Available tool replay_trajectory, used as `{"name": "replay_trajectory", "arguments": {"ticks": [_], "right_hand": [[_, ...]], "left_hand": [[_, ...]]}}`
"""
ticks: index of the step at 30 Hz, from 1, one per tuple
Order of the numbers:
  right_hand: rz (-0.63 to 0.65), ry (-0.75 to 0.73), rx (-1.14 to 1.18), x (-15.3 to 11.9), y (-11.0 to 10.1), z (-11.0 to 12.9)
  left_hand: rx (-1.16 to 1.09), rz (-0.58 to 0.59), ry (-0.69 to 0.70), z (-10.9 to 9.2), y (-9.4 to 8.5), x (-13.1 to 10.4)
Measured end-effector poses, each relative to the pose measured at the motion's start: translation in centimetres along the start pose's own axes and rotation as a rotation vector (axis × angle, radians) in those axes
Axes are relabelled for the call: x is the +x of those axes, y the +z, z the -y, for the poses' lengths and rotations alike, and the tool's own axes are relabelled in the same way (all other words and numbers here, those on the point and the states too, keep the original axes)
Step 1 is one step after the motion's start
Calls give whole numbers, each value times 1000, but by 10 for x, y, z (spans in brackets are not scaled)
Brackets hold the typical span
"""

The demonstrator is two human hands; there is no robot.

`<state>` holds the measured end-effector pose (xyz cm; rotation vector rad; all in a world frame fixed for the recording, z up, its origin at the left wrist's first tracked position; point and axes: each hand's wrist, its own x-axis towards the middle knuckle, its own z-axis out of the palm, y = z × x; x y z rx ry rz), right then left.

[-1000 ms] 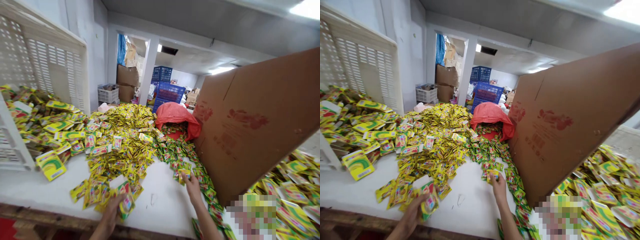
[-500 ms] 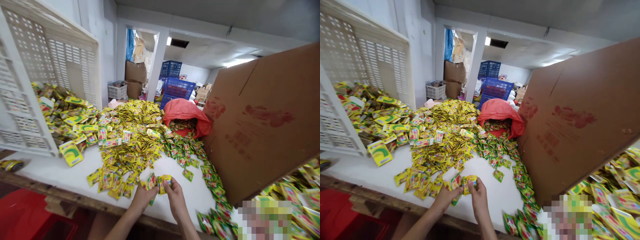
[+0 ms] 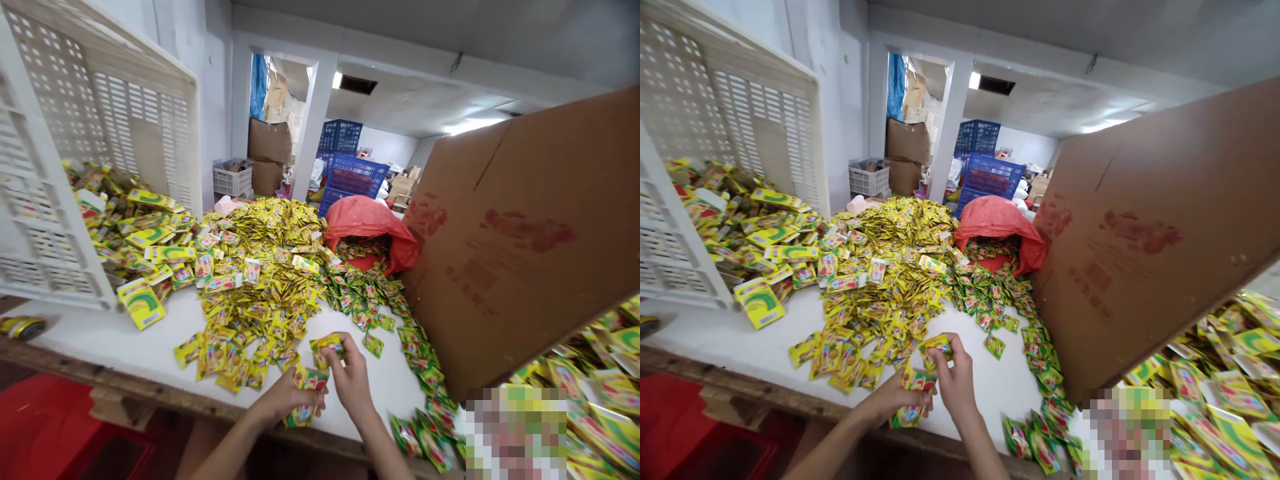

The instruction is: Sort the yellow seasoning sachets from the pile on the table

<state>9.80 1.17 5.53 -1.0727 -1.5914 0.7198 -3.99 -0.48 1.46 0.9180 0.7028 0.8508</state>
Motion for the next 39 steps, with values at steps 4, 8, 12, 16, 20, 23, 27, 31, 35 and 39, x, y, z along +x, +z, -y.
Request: {"name": "replay_trajectory", "arguments": {"ticks": [4,8,12,16,20,23,27,31,35,39], "right_hand": [[177,-231,-271,-3,-3,-1],[312,-313,-371,-2,-9,2],[319,-297,-409,1,-12,7],[422,-315,-449,-2,-14,16],[478,-221,-509,-2,-17,27],[503,-126,-572,3,-23,32],[581,-90,-606,7,-30,33],[613,-43,-592,9,-30,29],[632,-1,-550,11,-33,19],[527,99,-456,9,-36,8]], "left_hand": [[-2,-23,5,6,-5,-1],[38,-8,18,2,-5,-2],[138,45,17,-2,-6,0],[157,57,57,2,-13,4],[168,73,86,5,-13,7],[192,63,49,4,-7,9],[274,50,-14,4,-1,12],[319,99,1,8,-2,18],[392,43,80,11,-6,22],[438,-180,242,18,-9,21]]}}
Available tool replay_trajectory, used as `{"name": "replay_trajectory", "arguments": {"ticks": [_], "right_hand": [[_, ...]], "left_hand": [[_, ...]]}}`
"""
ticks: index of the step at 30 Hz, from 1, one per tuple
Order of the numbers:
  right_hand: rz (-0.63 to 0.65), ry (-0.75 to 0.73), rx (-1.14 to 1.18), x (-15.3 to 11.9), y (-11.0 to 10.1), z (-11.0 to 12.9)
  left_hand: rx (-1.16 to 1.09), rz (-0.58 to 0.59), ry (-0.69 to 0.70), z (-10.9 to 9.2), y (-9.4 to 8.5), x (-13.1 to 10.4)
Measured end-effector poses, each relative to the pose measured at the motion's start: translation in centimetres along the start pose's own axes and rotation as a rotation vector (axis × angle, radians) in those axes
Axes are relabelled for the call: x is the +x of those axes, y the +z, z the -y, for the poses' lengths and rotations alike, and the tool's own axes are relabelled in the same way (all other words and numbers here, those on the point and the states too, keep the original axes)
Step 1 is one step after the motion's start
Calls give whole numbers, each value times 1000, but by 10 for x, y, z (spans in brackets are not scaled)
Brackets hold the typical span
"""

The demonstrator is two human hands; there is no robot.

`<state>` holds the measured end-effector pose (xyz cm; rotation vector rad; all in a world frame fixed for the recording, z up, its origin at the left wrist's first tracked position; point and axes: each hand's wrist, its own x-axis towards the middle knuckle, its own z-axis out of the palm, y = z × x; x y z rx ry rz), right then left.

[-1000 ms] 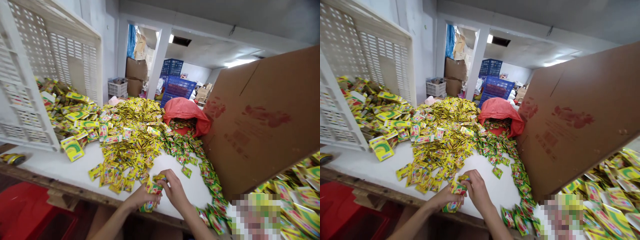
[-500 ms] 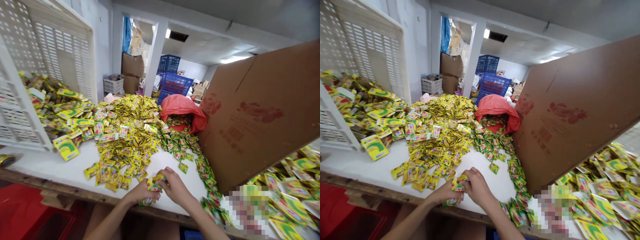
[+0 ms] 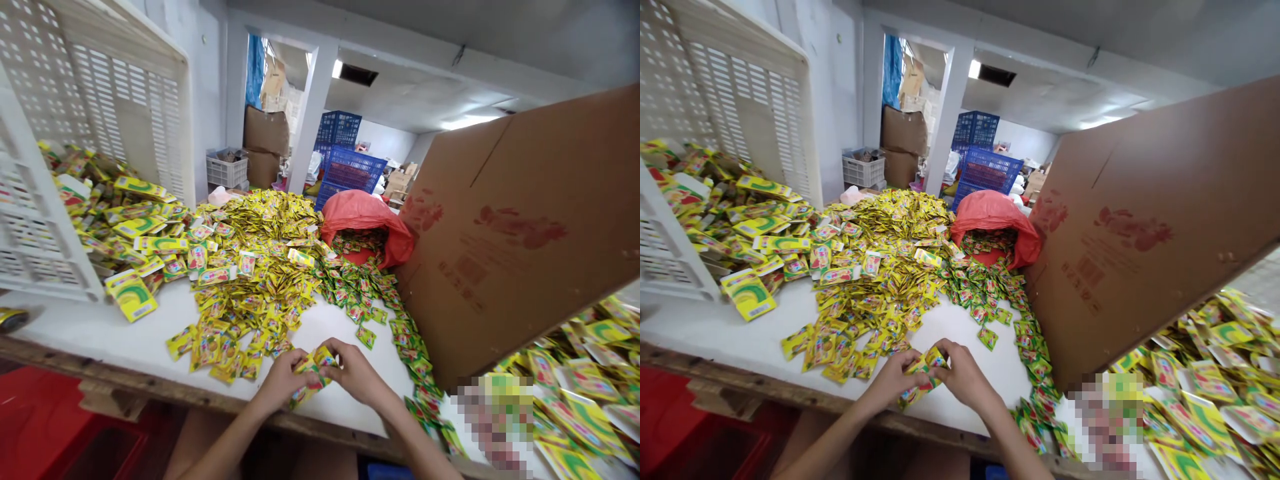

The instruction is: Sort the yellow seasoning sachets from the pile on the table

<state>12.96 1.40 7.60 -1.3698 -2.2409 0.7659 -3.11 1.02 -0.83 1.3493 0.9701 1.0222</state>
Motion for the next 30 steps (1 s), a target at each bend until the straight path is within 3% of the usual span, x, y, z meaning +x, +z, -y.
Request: {"name": "replay_trajectory", "arguments": {"ticks": [8,13,19,30], "right_hand": [[-90,-18,200,-3,19,5],[-270,-45,-88,-13,19,5],[-204,-42,-286,-16,9,6],[-106,-8,-206,-12,2,-3]], "left_hand": [[-159,-74,106,0,27,-12],[-225,-52,121,3,28,-11],[-220,-46,119,7,26,-11],[-272,28,119,-3,26,-15]]}}
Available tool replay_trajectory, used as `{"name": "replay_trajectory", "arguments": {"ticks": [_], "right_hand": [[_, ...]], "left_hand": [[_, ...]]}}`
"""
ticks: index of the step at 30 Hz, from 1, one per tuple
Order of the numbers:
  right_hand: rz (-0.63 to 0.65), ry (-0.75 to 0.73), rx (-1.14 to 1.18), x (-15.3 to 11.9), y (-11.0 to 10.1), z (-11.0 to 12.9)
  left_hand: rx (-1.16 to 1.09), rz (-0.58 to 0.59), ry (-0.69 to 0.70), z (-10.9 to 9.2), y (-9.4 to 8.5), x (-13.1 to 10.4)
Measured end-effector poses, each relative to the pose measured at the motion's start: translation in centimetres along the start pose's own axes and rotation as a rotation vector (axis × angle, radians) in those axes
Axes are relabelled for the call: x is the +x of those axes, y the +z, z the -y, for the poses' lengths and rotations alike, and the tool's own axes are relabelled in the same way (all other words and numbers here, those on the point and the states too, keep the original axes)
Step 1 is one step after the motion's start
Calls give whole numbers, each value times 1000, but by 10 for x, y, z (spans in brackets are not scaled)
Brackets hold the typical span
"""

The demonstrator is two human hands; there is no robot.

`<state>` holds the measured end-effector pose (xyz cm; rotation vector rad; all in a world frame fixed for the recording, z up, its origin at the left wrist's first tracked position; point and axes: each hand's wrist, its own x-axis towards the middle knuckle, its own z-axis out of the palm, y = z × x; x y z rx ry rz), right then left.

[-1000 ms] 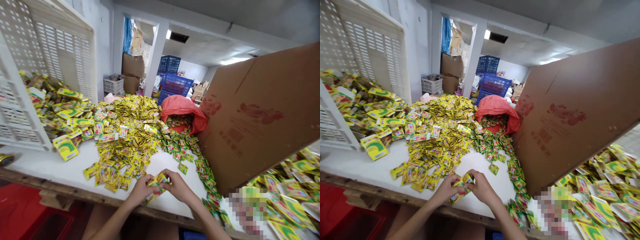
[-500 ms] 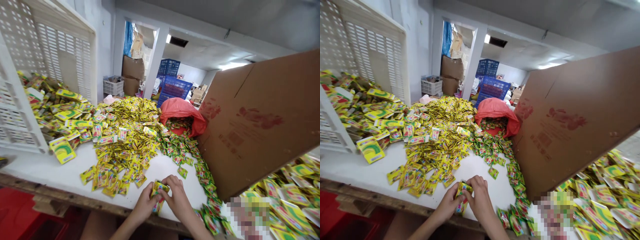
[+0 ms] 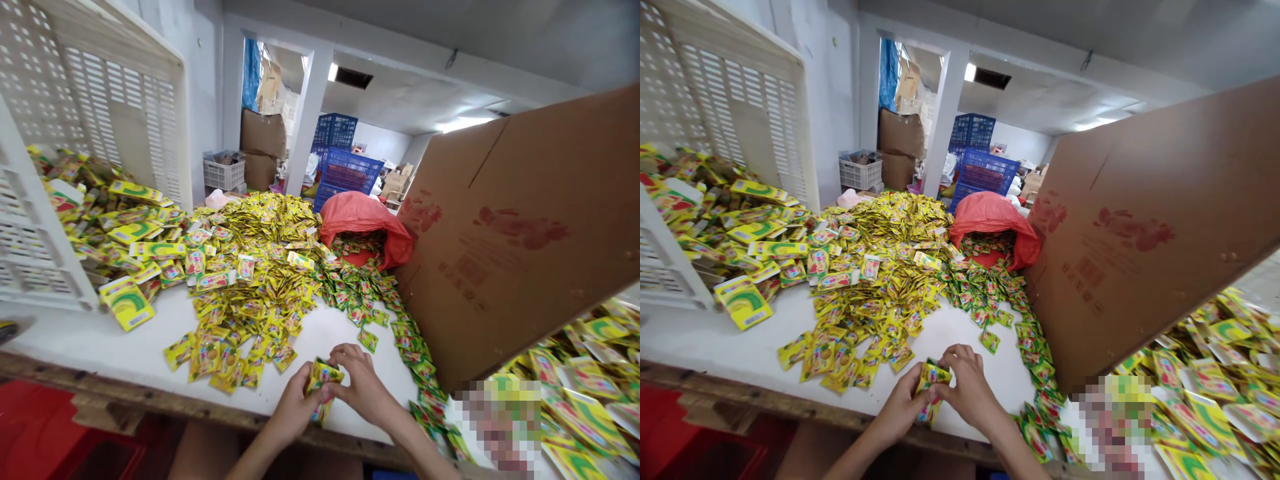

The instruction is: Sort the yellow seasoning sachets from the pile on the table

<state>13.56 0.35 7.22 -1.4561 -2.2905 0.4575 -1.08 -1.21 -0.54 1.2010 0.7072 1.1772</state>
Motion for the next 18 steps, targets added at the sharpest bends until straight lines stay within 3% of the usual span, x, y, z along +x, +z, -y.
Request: {"name": "replay_trajectory", "arguments": {"ticks": [8,12,18], "right_hand": [[-26,10,362,-3,15,-24],[-30,21,304,-3,15,-18],[-87,4,7,-8,13,-8]], "left_hand": [[39,-18,-17,5,-1,-4],[44,-43,-27,5,-4,-2],[38,-17,-23,0,-3,-2]]}}
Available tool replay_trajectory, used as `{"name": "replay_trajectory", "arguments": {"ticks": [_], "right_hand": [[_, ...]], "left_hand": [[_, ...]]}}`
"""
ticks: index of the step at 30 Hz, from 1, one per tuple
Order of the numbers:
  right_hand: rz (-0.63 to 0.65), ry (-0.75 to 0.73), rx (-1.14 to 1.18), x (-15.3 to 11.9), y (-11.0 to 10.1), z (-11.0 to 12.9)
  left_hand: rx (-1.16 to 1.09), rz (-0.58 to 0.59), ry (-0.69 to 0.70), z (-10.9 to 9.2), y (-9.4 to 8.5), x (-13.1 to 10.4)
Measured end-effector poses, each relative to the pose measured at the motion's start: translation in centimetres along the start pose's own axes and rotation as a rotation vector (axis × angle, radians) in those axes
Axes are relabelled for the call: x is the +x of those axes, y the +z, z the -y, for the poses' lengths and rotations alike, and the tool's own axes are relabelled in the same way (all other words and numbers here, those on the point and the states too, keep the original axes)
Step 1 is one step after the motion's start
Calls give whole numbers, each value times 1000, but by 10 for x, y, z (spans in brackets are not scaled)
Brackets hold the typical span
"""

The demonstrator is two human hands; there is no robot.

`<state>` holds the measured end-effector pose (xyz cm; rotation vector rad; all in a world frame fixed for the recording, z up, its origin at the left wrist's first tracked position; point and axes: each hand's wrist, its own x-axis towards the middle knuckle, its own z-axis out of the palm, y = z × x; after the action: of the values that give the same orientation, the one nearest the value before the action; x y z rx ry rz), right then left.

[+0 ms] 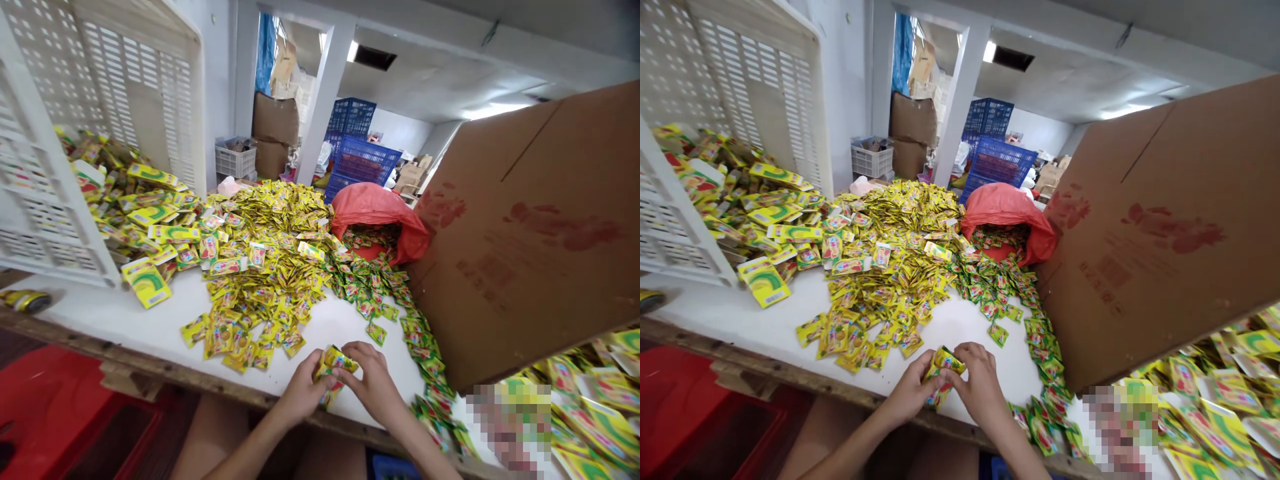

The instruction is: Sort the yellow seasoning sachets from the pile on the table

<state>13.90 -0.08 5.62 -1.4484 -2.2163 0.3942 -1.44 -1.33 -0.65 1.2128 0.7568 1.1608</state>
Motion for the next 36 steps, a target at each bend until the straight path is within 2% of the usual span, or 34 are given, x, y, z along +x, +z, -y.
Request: {"name": "replay_trajectory", "arguments": {"ticks": [5,8,14,20,22,24,27,30,33,36], "right_hand": [[162,-53,-4,5,-2,6],[201,-70,-75,6,-2,11],[-48,-28,-117,-1,0,10],[40,-24,-56,-5,16,3],[54,-14,-29,-5,18,0],[30,20,63,-7,19,-4],[-102,105,355,-15,25,-12],[-221,177,564,-27,39,-16],[-275,204,602,-31,53,-14],[-281,151,567,-26,57,-11]], "left_hand": [[71,10,22,-3,-1,-3],[98,-24,21,3,-3,-2],[83,-60,-7,17,-5,3],[110,-108,-66,23,-7,3],[86,-107,-28,22,-6,3],[32,-111,29,19,-4,2],[-37,-142,51,15,-2,2],[-3,-101,50,14,-3,4],[98,-62,54,14,-7,7],[230,-40,65,8,-12,10]]}}
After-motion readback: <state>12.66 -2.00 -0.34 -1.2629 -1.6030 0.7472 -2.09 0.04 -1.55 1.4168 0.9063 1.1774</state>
